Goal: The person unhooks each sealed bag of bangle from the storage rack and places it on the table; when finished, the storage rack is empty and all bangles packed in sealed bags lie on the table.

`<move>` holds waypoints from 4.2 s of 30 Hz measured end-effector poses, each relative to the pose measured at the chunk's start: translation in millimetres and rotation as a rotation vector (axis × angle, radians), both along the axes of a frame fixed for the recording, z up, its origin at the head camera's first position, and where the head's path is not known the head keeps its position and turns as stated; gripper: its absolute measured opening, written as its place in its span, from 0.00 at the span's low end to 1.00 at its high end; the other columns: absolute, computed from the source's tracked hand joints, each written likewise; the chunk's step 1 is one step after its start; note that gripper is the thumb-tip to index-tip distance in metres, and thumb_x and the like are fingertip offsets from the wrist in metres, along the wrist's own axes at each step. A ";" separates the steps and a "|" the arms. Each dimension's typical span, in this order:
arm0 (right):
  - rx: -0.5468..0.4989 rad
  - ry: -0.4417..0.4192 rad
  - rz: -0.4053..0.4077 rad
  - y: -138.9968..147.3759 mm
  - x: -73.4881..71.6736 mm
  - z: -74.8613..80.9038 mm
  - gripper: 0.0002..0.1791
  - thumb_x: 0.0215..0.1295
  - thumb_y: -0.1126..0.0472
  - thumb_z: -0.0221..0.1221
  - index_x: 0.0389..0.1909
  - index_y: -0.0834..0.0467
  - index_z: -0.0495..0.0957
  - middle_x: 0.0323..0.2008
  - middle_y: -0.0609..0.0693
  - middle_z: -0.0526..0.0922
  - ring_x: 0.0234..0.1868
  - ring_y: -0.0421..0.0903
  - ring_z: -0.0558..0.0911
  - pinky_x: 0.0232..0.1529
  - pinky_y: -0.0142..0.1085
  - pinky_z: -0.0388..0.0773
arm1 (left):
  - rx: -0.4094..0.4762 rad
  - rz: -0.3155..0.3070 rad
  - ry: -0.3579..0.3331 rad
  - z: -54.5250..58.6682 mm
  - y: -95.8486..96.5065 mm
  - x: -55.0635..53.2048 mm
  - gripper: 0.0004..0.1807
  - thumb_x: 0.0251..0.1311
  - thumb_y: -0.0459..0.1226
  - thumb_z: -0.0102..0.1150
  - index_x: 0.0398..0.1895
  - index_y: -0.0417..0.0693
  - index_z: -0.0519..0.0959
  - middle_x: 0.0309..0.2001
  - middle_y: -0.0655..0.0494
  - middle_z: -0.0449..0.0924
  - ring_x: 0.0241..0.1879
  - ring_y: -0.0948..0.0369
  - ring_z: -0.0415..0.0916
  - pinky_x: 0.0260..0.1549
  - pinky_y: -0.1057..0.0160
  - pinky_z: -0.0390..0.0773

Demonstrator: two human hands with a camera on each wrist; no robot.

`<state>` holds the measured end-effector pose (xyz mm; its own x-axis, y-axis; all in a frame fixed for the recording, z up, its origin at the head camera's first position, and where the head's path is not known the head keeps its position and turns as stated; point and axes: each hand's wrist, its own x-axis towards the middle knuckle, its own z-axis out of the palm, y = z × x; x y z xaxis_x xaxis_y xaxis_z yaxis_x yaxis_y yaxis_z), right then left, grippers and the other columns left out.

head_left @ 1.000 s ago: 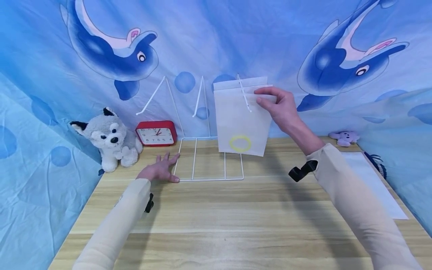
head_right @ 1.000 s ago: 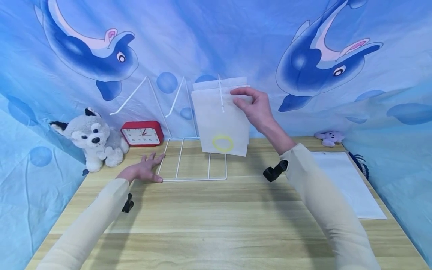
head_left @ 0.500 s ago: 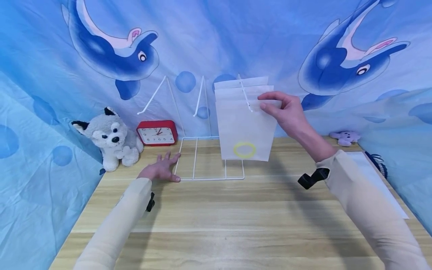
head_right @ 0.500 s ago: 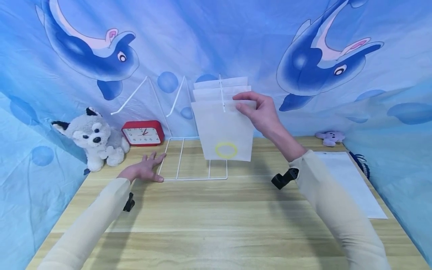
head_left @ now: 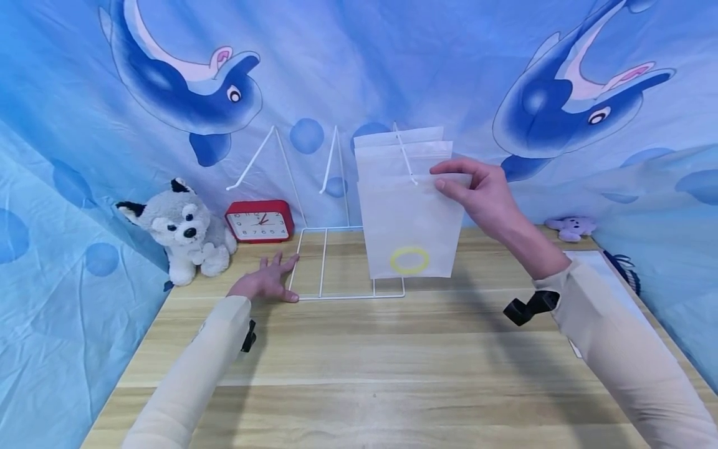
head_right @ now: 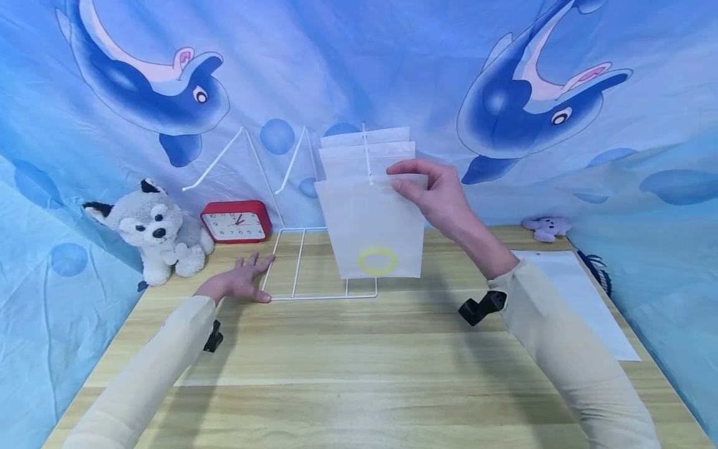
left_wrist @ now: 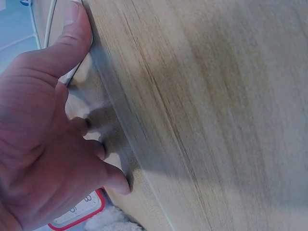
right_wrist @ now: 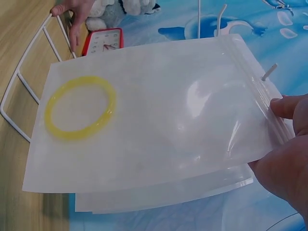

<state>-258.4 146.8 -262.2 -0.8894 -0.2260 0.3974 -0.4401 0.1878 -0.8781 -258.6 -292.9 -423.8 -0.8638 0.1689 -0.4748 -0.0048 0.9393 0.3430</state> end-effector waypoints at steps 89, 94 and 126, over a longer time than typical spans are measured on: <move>0.322 -0.435 -0.238 168.7 -67.8 -91.8 0.23 0.63 0.37 0.62 0.54 0.44 0.82 0.58 0.49 0.70 0.51 0.48 0.69 0.39 0.27 0.77 | -0.019 -0.006 0.005 3.3 3.3 0.1 0.61 0.54 0.53 0.73 0.82 0.55 0.40 0.78 0.33 0.26 0.72 0.29 0.21 0.56 0.17 0.37; 0.347 -0.451 -0.239 170.2 -74.2 -105.9 0.25 0.65 0.38 0.61 0.55 0.49 0.82 0.61 0.56 0.70 0.58 0.54 0.68 0.46 0.31 0.77 | -0.013 -0.007 0.006 3.4 3.5 -0.4 0.61 0.54 0.53 0.73 0.82 0.55 0.40 0.78 0.33 0.25 0.72 0.29 0.21 0.56 0.17 0.37; 0.650 -0.231 -0.229 154.7 -107.3 -153.8 0.13 0.71 0.68 0.56 0.51 0.70 0.80 0.52 0.71 0.78 0.52 0.66 0.74 0.48 0.59 0.75 | -0.013 0.007 -0.012 2.8 2.5 -1.6 0.61 0.55 0.53 0.72 0.82 0.57 0.39 0.78 0.35 0.23 0.72 0.30 0.19 0.57 0.18 0.35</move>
<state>-365.6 301.5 -416.0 -0.9876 -0.1511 0.0422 -0.1442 0.7686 -0.6233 -260.2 -290.4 -421.0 -0.8591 0.1567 -0.4872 -0.0155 0.9436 0.3308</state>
